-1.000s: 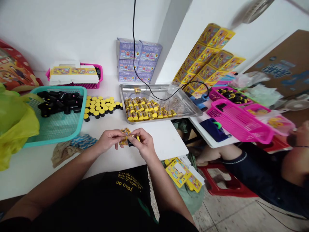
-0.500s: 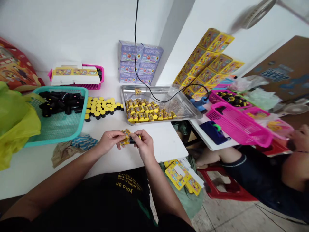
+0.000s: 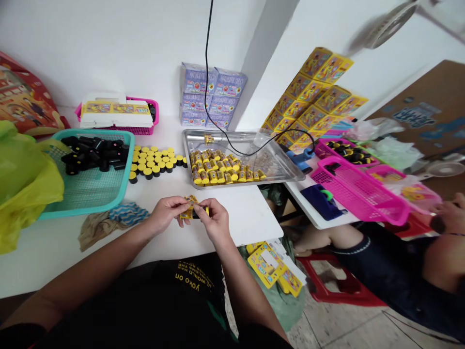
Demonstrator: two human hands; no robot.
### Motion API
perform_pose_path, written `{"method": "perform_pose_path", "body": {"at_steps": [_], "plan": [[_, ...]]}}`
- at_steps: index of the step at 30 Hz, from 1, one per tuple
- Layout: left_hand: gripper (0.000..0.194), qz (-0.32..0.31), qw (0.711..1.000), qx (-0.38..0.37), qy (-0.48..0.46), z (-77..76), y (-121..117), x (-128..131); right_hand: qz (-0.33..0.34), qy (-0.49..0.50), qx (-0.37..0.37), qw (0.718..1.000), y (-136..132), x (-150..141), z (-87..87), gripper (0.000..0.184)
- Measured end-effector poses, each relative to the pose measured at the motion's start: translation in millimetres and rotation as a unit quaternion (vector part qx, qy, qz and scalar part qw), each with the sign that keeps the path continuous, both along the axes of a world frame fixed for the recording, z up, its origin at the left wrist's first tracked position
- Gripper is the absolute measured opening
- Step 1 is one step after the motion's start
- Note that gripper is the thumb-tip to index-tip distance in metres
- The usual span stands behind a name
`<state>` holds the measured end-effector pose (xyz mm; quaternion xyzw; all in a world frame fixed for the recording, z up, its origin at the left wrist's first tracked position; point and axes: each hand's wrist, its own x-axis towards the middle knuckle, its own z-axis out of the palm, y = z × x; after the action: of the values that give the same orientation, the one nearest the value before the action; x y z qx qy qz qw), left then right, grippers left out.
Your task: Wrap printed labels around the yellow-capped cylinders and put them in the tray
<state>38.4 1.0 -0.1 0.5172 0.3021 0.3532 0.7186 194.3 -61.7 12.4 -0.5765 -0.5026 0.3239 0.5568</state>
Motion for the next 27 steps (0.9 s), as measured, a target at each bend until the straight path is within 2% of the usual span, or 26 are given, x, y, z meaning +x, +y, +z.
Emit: {"method": "perform_pose_path", "body": {"at_steps": [7,11,14,17,20,22,27], "plan": [[0.038,-0.02,1.0,0.003,-0.008,-5.1,-2,1,-0.035,-0.049,0.001,0.998,3,-4,-5.0,0.031],[0.037,-0.028,1.0,-0.006,-0.012,-2.9,-5,2,-0.041,-0.182,0.025,0.982,2,-8,-3.0,0.031],[0.038,-0.016,0.998,-0.061,-0.027,0.1,-6,2,-0.016,-0.264,0.036,0.964,2,-9,-3.3,0.033],[0.039,0.011,0.991,-0.12,-0.055,-1.6,-3,1,0.044,-0.307,0.054,0.949,2,-10,-6.1,0.035],[0.037,0.028,0.987,-0.145,-0.062,-6.2,0,0,0.074,-0.364,0.051,0.927,2,-11,-9.4,0.048],[0.037,0.028,0.986,-0.155,-0.045,-8.2,0,0,0.073,-0.382,0.038,0.92,2,-10,-11.4,0.048],[0.041,-0.067,0.972,-0.213,-0.07,-4.9,-4,2,0.087,-0.338,0.042,0.936,2,-1,-15.1,0.039]]}}
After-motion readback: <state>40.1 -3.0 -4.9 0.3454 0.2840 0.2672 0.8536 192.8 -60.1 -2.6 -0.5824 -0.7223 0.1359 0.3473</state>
